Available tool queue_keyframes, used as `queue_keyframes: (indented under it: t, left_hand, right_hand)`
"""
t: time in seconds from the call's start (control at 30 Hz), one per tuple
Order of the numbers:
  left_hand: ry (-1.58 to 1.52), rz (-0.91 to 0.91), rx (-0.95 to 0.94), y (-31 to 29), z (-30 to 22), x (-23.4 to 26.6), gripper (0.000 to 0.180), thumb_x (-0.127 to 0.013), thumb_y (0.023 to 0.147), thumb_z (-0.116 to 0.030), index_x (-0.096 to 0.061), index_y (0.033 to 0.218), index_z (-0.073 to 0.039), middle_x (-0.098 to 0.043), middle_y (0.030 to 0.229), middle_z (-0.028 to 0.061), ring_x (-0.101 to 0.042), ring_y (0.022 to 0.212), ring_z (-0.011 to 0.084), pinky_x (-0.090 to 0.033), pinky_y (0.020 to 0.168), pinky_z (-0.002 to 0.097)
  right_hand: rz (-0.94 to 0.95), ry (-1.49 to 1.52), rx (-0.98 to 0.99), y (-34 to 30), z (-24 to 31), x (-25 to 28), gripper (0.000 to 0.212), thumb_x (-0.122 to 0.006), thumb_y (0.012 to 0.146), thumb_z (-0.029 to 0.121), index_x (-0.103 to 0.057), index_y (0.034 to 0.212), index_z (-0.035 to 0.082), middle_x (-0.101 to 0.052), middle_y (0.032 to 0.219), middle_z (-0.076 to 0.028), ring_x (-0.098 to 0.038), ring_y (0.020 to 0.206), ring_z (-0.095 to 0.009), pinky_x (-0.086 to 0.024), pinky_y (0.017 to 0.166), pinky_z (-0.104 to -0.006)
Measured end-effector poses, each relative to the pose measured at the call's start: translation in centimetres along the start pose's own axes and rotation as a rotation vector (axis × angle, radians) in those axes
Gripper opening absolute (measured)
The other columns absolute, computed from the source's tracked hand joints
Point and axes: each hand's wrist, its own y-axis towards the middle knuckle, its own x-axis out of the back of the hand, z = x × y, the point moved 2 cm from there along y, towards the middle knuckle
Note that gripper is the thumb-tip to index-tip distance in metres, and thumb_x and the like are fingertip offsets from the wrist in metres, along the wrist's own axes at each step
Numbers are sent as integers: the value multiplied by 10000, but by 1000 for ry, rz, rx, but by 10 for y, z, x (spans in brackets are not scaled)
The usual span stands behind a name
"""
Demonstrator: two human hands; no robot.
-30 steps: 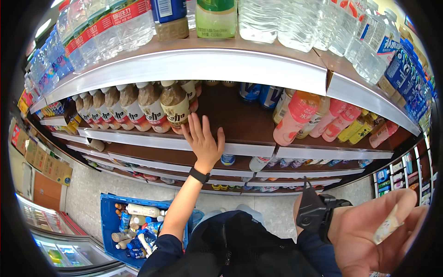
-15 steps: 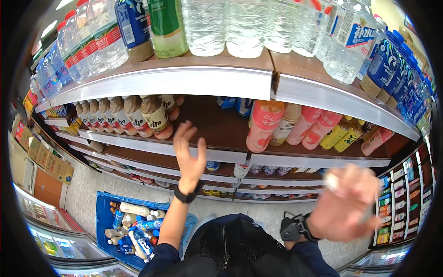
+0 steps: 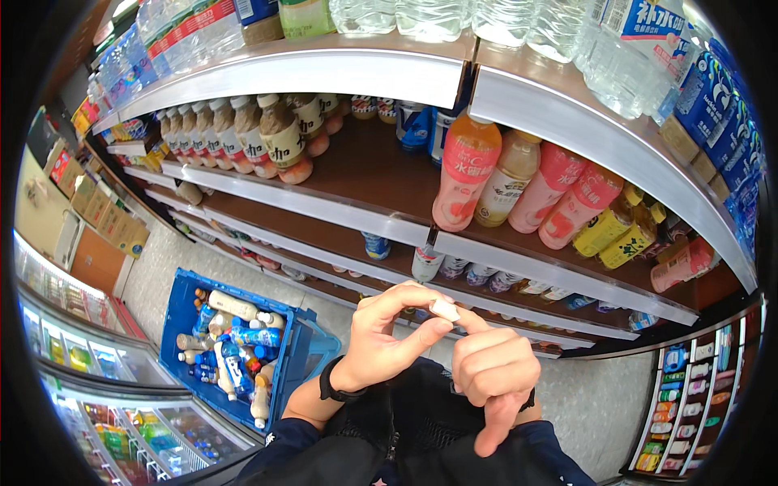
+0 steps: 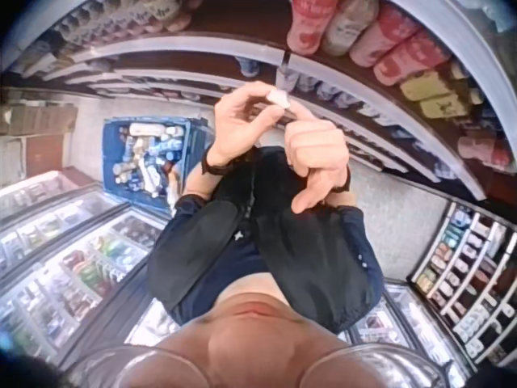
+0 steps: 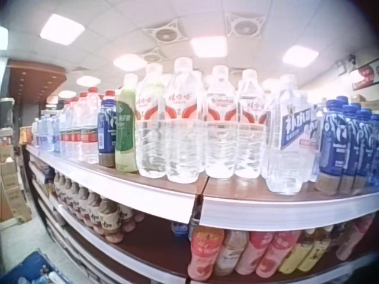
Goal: Stocking supermarket shelves with bottled drinks from a blue crate.
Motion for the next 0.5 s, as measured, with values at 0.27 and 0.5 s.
queue_keyframes:
  t: [0.27,0.5]
  left_hand:
    - [-68,-60,152,-24,-7,-18,235,-669,862,-45,-648,1084,30,-687,1033,138,-650,945,184,-509,830,300]
    - [-254,-9,387,-23,-29,-35,365,-623,918,-200,-574,1153,76,-668,1029,219,-652,1017,272,-502,921,373]
  right_hand:
    - [241,-585,-11,-9,23,-16,653,-763,651,612,-387,521,95,-299,508,4,-438,499,-179,-358,1025,-560]
    - [428,-954,83,-22,19,-16,599,-662,734,608,-482,559,64,-524,593,-45,-596,706,-217,-392,1020,-492]
